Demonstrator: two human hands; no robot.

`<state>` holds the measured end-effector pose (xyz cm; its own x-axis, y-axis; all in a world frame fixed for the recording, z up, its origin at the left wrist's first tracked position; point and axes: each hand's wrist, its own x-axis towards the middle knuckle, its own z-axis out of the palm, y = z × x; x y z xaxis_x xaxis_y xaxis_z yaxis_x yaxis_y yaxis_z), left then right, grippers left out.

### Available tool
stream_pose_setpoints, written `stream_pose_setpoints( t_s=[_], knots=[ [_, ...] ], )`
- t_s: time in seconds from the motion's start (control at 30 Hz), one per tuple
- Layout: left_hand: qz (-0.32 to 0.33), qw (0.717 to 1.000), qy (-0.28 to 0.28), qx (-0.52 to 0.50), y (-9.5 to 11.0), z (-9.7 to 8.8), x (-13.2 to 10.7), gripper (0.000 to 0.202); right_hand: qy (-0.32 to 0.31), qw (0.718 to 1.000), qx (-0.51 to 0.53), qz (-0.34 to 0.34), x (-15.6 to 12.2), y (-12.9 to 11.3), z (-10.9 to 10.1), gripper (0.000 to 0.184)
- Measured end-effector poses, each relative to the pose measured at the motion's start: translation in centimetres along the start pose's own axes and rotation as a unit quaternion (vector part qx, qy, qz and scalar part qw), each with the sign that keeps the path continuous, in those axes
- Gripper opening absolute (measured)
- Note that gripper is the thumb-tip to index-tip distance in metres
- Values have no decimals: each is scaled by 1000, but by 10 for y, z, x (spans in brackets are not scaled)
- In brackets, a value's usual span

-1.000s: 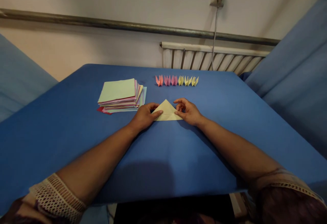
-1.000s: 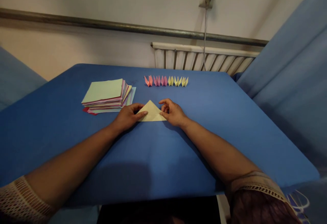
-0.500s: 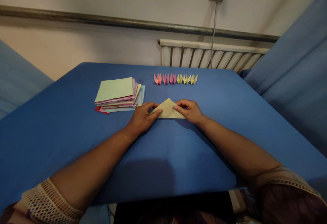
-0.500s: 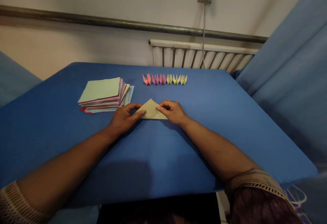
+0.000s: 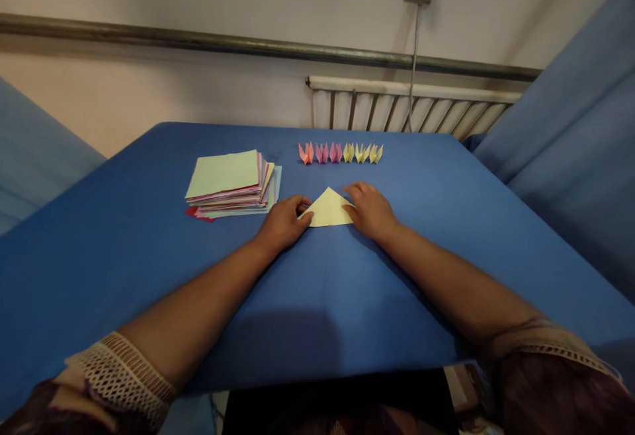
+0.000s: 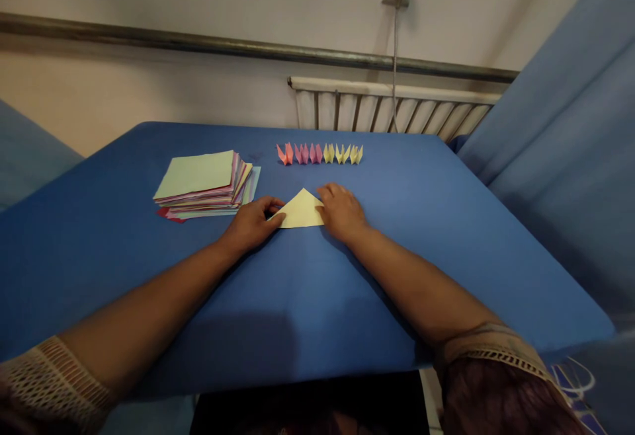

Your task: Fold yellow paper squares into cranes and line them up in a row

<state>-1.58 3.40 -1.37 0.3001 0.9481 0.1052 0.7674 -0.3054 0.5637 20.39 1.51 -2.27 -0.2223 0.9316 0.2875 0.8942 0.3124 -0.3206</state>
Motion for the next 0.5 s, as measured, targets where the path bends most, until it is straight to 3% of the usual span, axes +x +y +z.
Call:
stream_pose_setpoints(
  t_s=[0.1,0.2,0.37,0.4,0.5],
  knots=[
    [19,999,-5,36,-2,-1,2,33,-73,995,1,-68,-16,-20,4,50],
    [29,998,-12,63,-5,-2,2,35,-141,988,2,-58,-32,-32,11,69],
    [113,984,74,117,13,8,-12,56,-160,985,-8,-62,-37,-32,12,75],
    [135,983,62,106,21,12,-18,60,-163,985,-9,-64,-36,-32,12,74],
    [170,980,-67,78,40,25,-33,70,-187,980,-9,-68,-33,-31,11,72]
  ],
)
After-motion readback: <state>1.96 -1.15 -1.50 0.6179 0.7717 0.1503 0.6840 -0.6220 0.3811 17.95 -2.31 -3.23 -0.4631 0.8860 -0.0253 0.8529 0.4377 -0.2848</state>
